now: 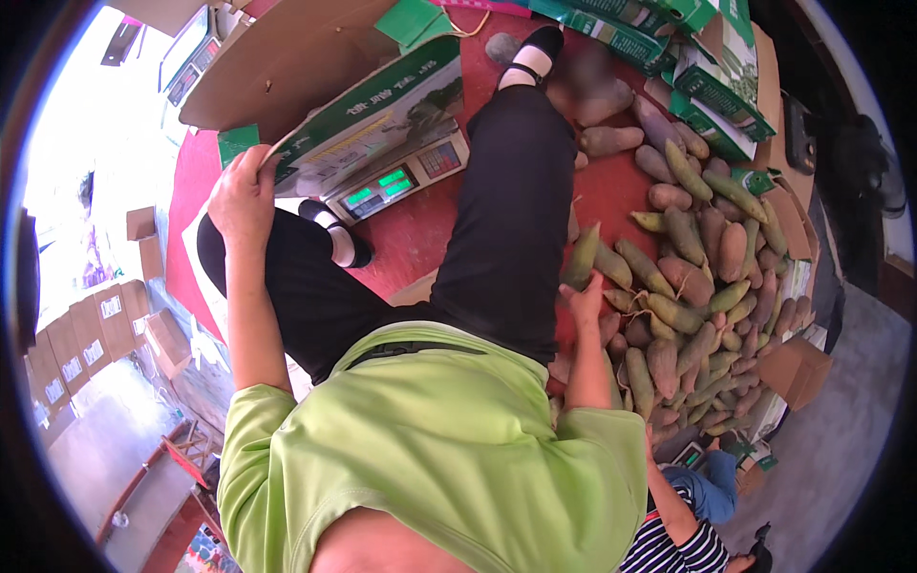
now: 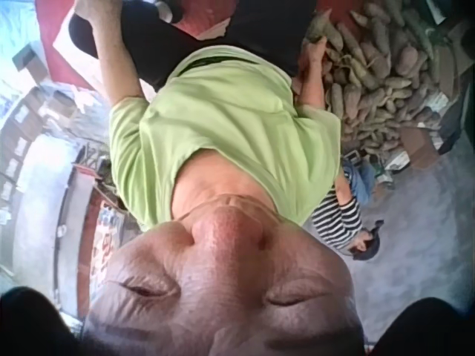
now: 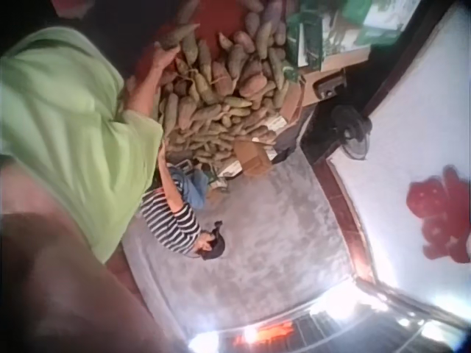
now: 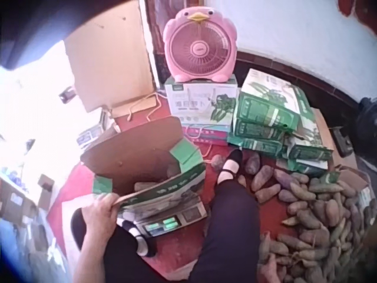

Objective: Sorting and weighing vegetables into cardboard boxes.

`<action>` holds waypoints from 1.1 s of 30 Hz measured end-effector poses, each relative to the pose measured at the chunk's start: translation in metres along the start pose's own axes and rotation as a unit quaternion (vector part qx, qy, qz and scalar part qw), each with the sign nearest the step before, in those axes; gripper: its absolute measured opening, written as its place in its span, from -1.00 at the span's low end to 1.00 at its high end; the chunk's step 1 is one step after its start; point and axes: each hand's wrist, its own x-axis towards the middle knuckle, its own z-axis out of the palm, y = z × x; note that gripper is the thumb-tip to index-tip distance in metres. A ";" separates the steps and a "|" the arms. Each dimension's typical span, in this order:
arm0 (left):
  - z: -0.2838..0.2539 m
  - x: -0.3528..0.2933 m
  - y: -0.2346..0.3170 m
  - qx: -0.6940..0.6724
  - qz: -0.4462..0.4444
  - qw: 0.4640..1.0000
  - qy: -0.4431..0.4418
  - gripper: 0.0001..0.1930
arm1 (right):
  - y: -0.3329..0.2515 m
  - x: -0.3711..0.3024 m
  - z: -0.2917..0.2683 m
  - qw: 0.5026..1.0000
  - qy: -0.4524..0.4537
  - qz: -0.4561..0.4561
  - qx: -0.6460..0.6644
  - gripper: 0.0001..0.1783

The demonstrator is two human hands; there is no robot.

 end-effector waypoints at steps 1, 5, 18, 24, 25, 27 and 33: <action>0.001 0.001 0.002 0.000 0.006 1.000 0.003 -0.93 | -0.020 0.013 -0.009 0.997 0.022 -0.043 -0.068 -0.28; 0.000 0.000 0.002 0.002 0.016 1.000 0.013 -0.96 | -0.154 0.058 -0.038 0.976 0.012 -0.210 0.048 -0.29; -0.002 -0.003 -0.003 0.008 0.036 0.999 0.031 -0.95 | -0.511 0.025 -0.002 0.728 0.012 -0.637 -0.253 -0.35; -0.003 -0.002 -0.001 0.010 0.035 0.999 0.023 -0.94 | -0.536 0.007 0.103 0.676 -0.053 -0.646 -0.350 -0.42; -0.002 -0.002 -0.001 0.004 0.042 0.999 0.021 -0.94 | -0.532 0.006 0.117 0.674 -0.050 -0.655 -0.339 -0.43; -0.001 -0.001 0.000 0.004 0.032 0.999 0.019 -0.94 | -0.526 0.006 0.131 0.695 -0.076 -0.652 -0.293 -0.48; 0.003 -0.003 -0.007 0.011 0.022 1.000 0.014 -0.94 | -0.506 0.041 0.069 0.729 -0.063 -0.680 -0.054 -0.66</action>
